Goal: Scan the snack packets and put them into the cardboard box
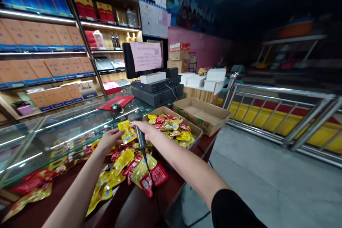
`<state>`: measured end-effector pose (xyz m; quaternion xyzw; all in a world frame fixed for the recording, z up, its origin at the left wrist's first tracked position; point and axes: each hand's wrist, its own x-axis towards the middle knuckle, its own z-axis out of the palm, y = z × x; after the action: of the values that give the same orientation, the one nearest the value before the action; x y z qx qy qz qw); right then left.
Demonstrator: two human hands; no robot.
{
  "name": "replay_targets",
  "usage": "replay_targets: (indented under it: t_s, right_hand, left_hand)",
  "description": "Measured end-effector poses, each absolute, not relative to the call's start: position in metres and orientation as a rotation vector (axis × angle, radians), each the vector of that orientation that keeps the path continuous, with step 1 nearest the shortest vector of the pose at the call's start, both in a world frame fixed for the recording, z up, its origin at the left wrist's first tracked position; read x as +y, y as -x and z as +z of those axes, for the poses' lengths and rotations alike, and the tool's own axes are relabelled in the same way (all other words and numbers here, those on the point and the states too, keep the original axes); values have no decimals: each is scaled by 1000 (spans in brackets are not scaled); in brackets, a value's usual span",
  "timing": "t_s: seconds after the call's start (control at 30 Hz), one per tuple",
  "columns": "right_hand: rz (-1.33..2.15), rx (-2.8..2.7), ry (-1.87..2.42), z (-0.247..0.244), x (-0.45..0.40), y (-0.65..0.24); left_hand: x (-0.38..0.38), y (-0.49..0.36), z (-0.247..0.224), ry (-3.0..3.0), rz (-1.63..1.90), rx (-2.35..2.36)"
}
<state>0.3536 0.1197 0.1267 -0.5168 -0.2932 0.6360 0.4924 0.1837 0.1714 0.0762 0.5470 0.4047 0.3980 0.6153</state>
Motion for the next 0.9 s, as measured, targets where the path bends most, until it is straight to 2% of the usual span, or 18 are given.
replay_targets:
  t_s: [0.2,0.4,0.6,0.9]
  right_hand:
    - [1523,-636,1210,167,124,-438]
    - [1229,-527,1314,167,115,-484]
    - [1337,-571,1299,147,114,-456]
    - [1612,-711,1198,121,119,-350]
  left_hand:
    - [206,-291,117,-1274,914,856]
    - [212,-340,110,-1256,899,934]
    - [210,-286,94,-1242,914,982]
    - [185,-154,78,-1265,1060,1114]
